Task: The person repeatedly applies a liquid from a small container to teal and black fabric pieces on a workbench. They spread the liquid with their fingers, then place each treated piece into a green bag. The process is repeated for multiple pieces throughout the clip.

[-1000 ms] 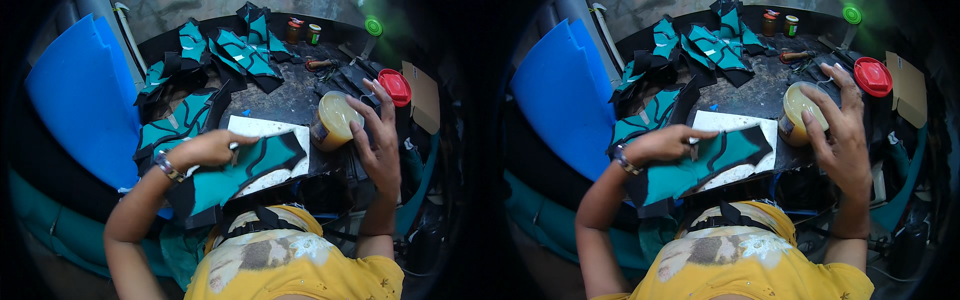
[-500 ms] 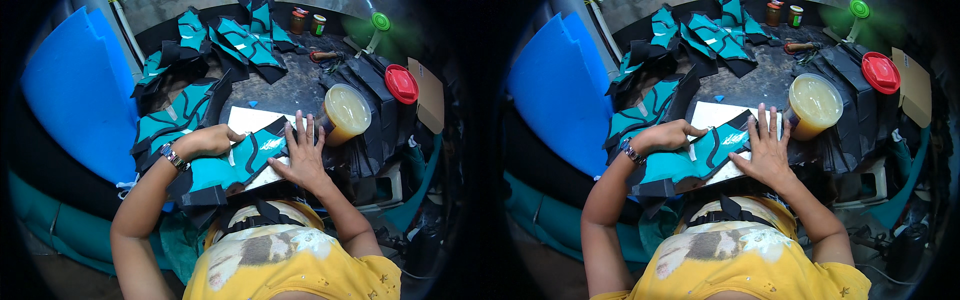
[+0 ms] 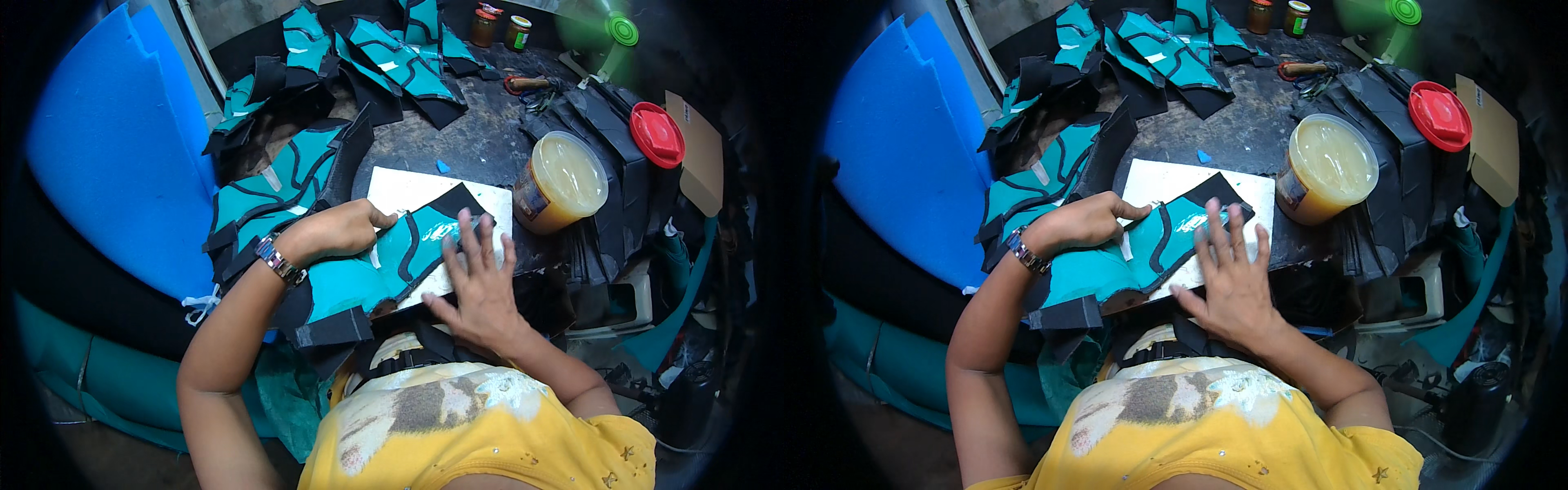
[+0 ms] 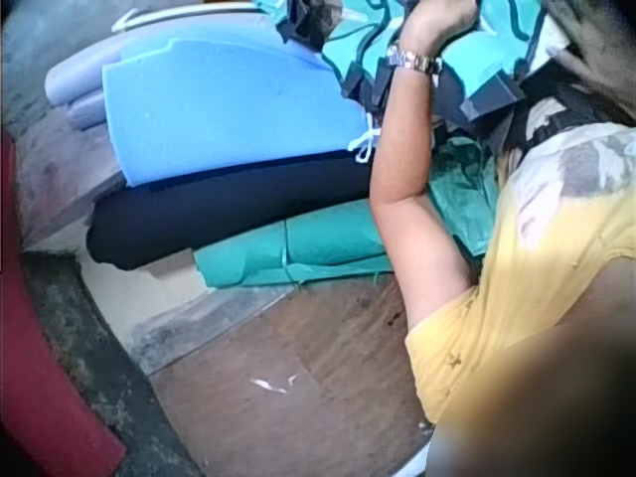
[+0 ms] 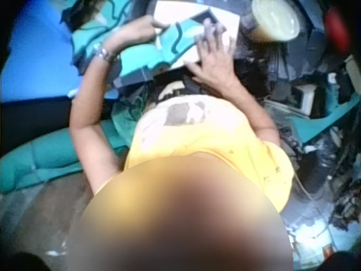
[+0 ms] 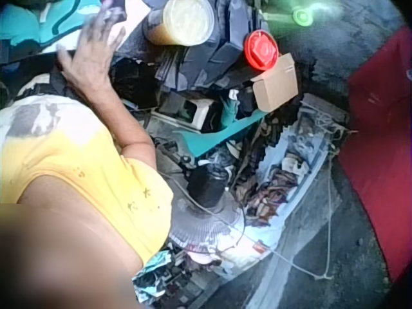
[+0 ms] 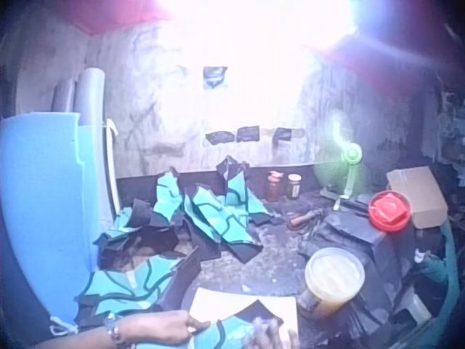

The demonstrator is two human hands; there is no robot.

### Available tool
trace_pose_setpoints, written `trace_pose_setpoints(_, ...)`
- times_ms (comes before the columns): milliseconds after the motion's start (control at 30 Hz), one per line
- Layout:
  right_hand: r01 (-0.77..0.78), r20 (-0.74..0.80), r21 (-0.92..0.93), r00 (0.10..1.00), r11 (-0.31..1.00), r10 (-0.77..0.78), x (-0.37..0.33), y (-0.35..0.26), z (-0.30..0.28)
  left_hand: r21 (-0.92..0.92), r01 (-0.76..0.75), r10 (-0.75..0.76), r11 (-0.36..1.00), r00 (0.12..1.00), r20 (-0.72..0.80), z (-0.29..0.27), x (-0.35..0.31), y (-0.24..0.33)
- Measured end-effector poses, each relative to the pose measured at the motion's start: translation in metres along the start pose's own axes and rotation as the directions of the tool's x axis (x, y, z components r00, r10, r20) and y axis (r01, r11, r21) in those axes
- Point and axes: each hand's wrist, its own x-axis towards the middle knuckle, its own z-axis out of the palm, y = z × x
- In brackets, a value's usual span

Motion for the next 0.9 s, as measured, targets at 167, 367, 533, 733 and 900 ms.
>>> trace_pose_setpoints(167, -0.16, -0.201, -0.146, 0.971, 0.976, 0.129, 0.003, 0.024, 0.001, -0.025, 0.036, -0.036, 0.999, 0.999, 0.018, 0.001, -0.001, -0.001)
trace_pose_setpoints(367, -0.069, -0.197, -0.197, 0.98, 0.978, 0.029, -0.004, 0.024, 0.002, -0.002, 0.006, -0.006, 1.0, 1.0, -0.009, 0.001, 0.002, -0.002)
trace_pose_setpoints(533, 0.008, -0.202, -0.173, 0.978, 0.985, -0.043, -0.011, 0.014, -0.005, 0.009, 0.016, -0.017, 1.0, 1.0, 0.015, -0.001, 0.0, -0.001)
trace_pose_setpoints(733, -0.053, -0.219, -0.217, 0.976, 0.975, 0.004, 0.011, 0.047, 0.0, -0.008, 0.041, -0.04, 0.999, 0.999, 0.018, 0.001, 0.001, -0.003)
trace_pose_setpoints(900, 0.047, -0.142, -0.25, 0.986, 0.967, -0.085, 0.009, 0.049, 0.005, -0.087, 0.034, -0.033, 0.996, 0.999, 0.011, 0.003, -0.002, -0.01)
